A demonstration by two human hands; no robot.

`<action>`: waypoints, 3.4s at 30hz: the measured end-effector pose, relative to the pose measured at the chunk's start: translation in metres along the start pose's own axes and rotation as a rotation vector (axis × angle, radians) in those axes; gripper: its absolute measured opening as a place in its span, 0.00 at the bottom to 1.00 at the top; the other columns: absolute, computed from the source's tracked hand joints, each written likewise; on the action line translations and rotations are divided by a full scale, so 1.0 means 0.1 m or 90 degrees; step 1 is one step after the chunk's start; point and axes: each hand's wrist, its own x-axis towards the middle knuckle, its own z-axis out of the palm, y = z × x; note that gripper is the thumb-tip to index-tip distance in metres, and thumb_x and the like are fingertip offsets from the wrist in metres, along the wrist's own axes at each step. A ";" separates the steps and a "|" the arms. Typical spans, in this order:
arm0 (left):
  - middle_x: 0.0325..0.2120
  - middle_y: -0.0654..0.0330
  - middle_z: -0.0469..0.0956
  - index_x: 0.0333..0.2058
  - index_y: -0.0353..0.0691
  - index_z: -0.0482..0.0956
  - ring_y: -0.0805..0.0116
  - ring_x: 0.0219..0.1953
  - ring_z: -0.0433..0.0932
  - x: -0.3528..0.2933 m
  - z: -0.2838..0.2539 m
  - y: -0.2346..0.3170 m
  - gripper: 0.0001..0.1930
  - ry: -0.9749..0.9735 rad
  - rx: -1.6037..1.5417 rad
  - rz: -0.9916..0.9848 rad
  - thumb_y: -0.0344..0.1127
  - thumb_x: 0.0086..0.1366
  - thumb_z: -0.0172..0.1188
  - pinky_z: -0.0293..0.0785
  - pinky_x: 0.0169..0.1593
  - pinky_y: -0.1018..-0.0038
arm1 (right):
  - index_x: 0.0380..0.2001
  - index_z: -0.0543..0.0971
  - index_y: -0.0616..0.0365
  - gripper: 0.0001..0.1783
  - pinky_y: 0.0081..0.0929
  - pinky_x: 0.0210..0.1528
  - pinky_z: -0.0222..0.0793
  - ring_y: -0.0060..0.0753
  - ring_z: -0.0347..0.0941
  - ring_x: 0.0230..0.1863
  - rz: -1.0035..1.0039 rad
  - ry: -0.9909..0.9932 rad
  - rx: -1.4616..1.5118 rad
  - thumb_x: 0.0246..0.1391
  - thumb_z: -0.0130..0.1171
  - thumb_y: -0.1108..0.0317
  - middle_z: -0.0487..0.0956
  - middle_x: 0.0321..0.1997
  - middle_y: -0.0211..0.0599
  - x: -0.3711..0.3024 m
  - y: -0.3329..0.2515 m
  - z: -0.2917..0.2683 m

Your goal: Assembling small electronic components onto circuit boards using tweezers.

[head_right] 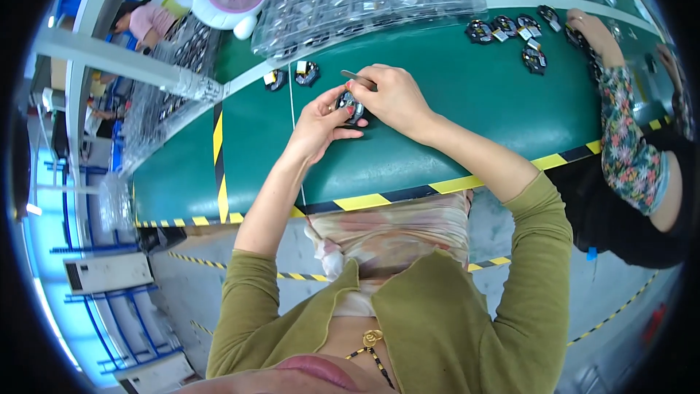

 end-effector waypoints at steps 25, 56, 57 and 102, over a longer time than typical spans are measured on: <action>0.37 0.56 0.70 0.52 0.33 0.58 0.70 0.36 0.74 -0.12 -0.73 -0.09 0.20 0.077 -0.244 -0.009 0.23 0.59 0.40 0.79 0.36 0.71 | 0.37 0.73 0.70 0.11 0.28 0.43 0.71 0.35 0.73 0.39 0.228 0.013 0.495 0.51 0.50 0.74 0.73 0.40 0.46 0.05 -0.13 0.49; 0.34 0.50 0.72 0.39 0.26 0.65 0.63 0.35 0.75 -0.10 -0.64 -0.11 0.11 0.079 -0.346 0.001 0.25 0.61 0.34 0.76 0.43 0.69 | 0.33 0.76 0.67 0.08 0.21 0.39 0.71 0.32 0.73 0.37 0.083 -0.065 0.219 0.47 0.52 0.80 0.73 0.39 0.45 -0.08 -0.14 0.61; 0.32 0.51 0.72 0.38 0.26 0.65 0.64 0.34 0.76 -0.10 -0.63 -0.10 0.11 0.091 -0.356 0.006 0.25 0.61 0.34 0.77 0.41 0.71 | 0.33 0.76 0.67 0.08 0.21 0.39 0.71 0.32 0.73 0.37 0.086 -0.067 0.219 0.47 0.52 0.80 0.73 0.39 0.45 -0.09 -0.12 0.61; 0.37 0.51 0.70 0.44 0.27 0.62 0.64 0.38 0.74 -0.09 -0.61 -0.11 0.14 0.046 -0.366 0.041 0.21 0.59 0.36 0.77 0.43 0.70 | 0.38 0.71 0.74 0.13 0.26 0.41 0.73 0.39 0.74 0.36 0.408 0.011 0.536 0.49 0.51 0.77 0.73 0.37 0.53 0.02 -0.09 0.51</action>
